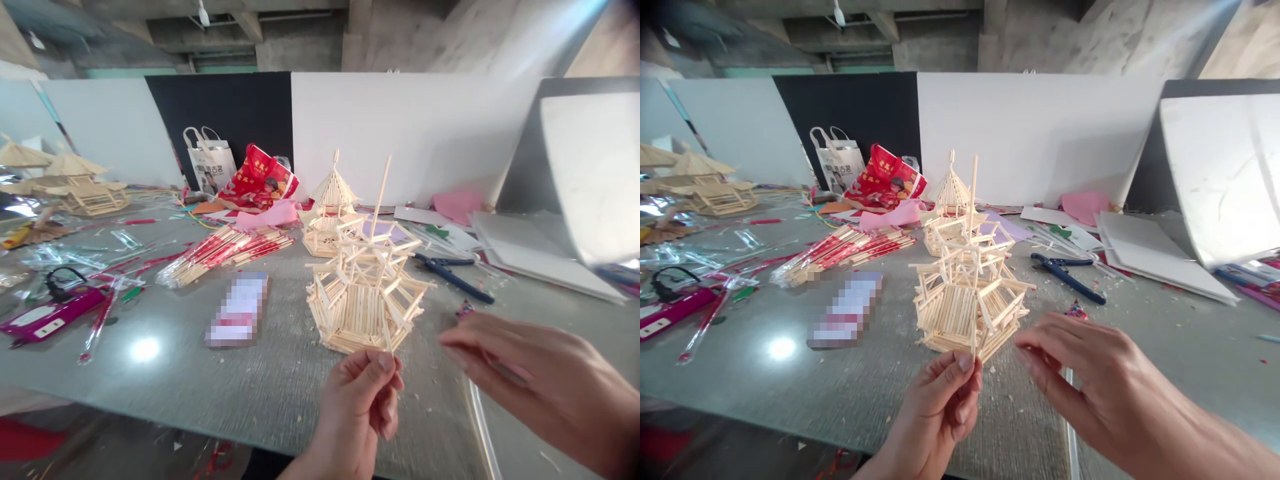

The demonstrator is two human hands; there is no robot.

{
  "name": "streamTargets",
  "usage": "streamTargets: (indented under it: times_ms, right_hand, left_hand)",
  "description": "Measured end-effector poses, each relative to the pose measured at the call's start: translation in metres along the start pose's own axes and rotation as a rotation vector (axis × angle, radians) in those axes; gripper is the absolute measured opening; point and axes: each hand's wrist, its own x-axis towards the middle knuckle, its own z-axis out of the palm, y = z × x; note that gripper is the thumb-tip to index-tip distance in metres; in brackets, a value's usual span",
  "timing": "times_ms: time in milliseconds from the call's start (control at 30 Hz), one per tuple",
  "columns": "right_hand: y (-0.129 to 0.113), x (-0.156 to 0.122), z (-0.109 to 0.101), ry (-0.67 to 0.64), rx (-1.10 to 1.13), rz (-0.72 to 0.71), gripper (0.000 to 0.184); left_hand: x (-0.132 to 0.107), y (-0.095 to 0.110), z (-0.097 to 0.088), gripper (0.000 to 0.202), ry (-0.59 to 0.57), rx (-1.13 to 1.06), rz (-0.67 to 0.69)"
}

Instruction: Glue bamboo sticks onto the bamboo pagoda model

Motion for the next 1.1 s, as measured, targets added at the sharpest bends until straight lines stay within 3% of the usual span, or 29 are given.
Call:
streamTargets:
  times_ms: [100, 333, 533, 800, 1100]
  right_hand:
    - [0.004, 0.007, 0.005, -0.063, 0.015, -0.054, 0.011]
    - [0.001, 0.015, 0.006, -0.008, -0.019, -0.104, 0.017]
    - [0.002, 0.023, 0.009, -0.046, -0.033, -0.129, 0.025]
    - [0.002, 0.026, 0.014, -0.069, -0.059, -0.163, 0.027]
    - [0.002, 0.024, 0.015, -0.093, -0.064, -0.168, 0.032]
  left_hand:
    - [0.004, -0.005, 0.001, 0.023, -0.009, 0.044, 0.046]
    - [0.014, -0.012, 0.001, 0.028, -0.011, 0.102, 0.149]
    - [0.017, -0.014, 0.003, 0.028, 0.044, 0.041, 0.114]
    - [0.019, -0.015, 0.003, 0.028, 0.035, 0.005, 0.123]
    - [0.016, -0.012, 0.005, 0.019, 0.027, -0.110, 0.034]
